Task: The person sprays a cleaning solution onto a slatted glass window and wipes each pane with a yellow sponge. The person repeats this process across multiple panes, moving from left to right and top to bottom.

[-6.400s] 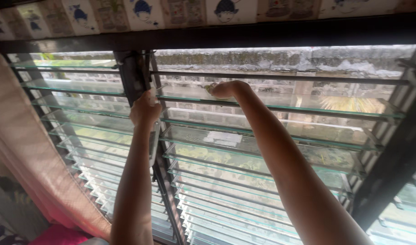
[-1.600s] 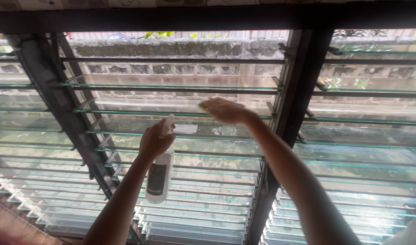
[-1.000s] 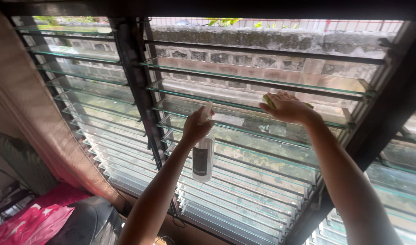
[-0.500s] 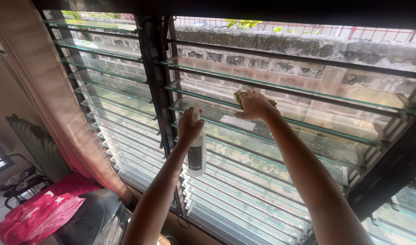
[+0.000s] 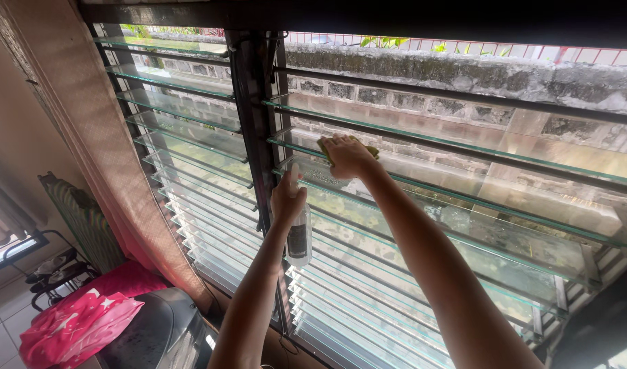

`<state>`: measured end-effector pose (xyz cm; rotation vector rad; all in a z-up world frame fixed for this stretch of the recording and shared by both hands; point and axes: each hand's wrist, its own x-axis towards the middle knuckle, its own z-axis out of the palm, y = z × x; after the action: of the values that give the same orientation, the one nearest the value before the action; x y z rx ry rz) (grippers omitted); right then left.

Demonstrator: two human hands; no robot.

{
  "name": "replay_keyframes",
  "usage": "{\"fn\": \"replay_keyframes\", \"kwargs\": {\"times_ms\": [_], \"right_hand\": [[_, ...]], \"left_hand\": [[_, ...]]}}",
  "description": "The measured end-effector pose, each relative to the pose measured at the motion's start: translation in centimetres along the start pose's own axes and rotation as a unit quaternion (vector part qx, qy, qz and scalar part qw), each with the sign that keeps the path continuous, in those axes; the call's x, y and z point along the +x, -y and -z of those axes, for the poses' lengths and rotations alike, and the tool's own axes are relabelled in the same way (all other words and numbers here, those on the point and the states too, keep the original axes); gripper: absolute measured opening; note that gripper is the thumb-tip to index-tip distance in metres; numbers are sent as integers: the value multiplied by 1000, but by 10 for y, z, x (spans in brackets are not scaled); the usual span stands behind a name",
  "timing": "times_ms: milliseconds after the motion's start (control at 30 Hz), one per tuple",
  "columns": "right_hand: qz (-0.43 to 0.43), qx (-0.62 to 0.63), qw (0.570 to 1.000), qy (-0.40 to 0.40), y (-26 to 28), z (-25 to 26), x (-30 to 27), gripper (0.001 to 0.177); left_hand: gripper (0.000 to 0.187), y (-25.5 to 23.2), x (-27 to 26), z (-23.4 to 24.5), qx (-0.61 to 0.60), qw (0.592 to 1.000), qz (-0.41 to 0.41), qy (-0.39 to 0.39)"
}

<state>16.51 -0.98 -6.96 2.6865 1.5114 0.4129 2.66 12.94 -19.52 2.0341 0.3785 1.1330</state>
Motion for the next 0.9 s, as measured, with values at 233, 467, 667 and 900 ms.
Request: {"fn": "replay_keyframes", "kwargs": {"times_ms": [233, 467, 667, 900], "right_hand": [[36, 44, 998, 4, 35, -9, 57, 74], [120, 77, 990, -12, 57, -5, 91, 64], [144, 130, 981, 18, 49, -11, 109, 60], [64, 132, 989, 14, 45, -27, 129, 57]], "left_hand": [[57, -2, -10, 3, -7, 999, -44, 15], [50, -5, -1, 1, 114, 991, 39, 57], [63, 10, 3, -9, 136, 990, -34, 10], [66, 20, 5, -10, 133, 990, -42, 24]]}}
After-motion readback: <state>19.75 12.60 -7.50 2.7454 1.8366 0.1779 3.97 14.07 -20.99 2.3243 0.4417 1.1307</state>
